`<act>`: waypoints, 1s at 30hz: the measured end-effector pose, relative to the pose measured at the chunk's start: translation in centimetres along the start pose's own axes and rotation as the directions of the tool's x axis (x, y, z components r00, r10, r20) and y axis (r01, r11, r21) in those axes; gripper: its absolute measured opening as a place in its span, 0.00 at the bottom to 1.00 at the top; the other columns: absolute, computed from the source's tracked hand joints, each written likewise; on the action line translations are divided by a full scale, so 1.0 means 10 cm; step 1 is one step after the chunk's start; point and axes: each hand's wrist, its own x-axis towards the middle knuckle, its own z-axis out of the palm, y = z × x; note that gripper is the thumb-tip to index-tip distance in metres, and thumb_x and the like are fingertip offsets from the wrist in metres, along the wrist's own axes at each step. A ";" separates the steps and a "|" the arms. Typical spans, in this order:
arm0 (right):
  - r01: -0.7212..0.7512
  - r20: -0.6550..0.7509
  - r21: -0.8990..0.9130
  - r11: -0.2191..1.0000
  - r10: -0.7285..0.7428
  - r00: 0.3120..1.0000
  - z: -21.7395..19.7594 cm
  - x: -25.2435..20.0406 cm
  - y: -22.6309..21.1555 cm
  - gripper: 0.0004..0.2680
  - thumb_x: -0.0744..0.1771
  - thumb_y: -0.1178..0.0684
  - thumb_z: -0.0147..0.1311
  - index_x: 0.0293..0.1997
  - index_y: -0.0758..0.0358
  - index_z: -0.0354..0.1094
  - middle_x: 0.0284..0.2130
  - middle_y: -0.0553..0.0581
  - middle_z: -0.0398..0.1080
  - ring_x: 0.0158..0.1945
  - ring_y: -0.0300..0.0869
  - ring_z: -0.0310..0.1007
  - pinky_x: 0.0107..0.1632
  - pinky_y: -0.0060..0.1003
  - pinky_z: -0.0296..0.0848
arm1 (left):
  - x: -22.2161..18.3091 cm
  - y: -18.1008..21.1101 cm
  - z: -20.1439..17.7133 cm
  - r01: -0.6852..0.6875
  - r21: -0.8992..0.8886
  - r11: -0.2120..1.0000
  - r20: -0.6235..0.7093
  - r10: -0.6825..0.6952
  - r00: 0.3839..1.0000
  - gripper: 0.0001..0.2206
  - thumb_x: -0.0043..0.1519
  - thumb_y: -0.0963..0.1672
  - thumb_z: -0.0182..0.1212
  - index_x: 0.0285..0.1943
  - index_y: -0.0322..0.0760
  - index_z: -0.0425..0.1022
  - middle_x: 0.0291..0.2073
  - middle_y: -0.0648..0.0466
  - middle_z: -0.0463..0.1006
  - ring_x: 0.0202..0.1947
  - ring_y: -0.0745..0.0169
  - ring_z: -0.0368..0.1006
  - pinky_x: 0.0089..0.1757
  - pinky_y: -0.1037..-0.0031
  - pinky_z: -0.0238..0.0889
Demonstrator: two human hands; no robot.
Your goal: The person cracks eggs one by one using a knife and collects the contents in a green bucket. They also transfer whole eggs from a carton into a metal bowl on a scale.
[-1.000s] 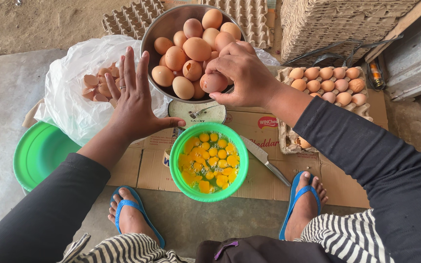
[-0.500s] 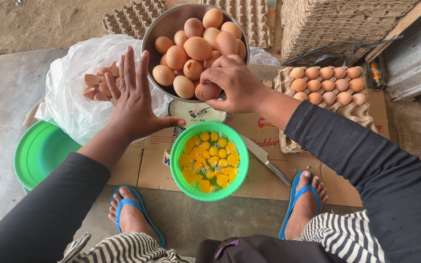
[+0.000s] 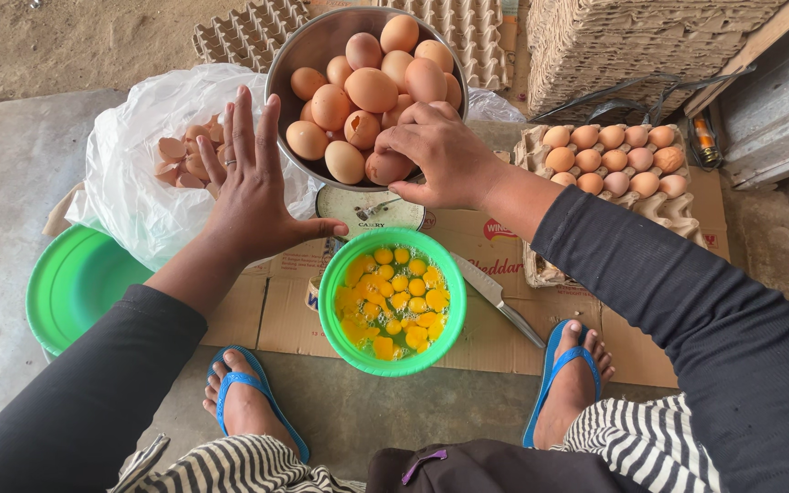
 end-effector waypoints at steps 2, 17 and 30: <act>-0.011 0.009 -0.004 1.000 0.011 1.000 -0.01 0.01 -0.01 0.18 0.59 0.49 0.71 0.51 0.57 0.71 0.43 0.58 0.69 0.52 0.50 0.68 0.60 0.50 0.62 | 0.00 0.00 0.00 0.004 -0.002 1.000 0.006 -0.004 1.000 0.72 0.36 0.69 0.73 0.82 0.41 0.28 0.79 0.34 0.26 0.79 0.27 0.22 0.65 0.32 0.15; 0.059 -0.028 0.261 0.963 -0.053 0.998 -0.08 -0.62 -0.22 0.09 0.66 0.51 0.62 0.43 0.57 0.64 0.33 0.54 0.67 0.38 0.50 0.70 0.43 0.46 0.70 | -0.13 -0.30 -0.21 0.068 0.033 0.997 -0.052 -0.066 0.996 0.70 0.41 0.67 0.74 0.83 0.41 0.27 0.79 0.33 0.25 0.79 0.27 0.22 0.65 0.28 0.18; -0.975 0.838 0.153 -0.159 0.543 0.043 1.89 -2.51 0.28 0.28 0.66 0.51 0.50 0.76 0.46 0.39 0.60 0.58 0.66 0.51 0.47 0.75 0.40 0.50 0.80 | -2.41 -2.36 0.21 0.694 -0.066 0.717 -0.120 -0.696 0.708 0.44 0.58 0.58 0.67 0.73 0.21 0.61 0.67 0.27 0.64 0.69 0.30 0.58 0.63 0.52 0.53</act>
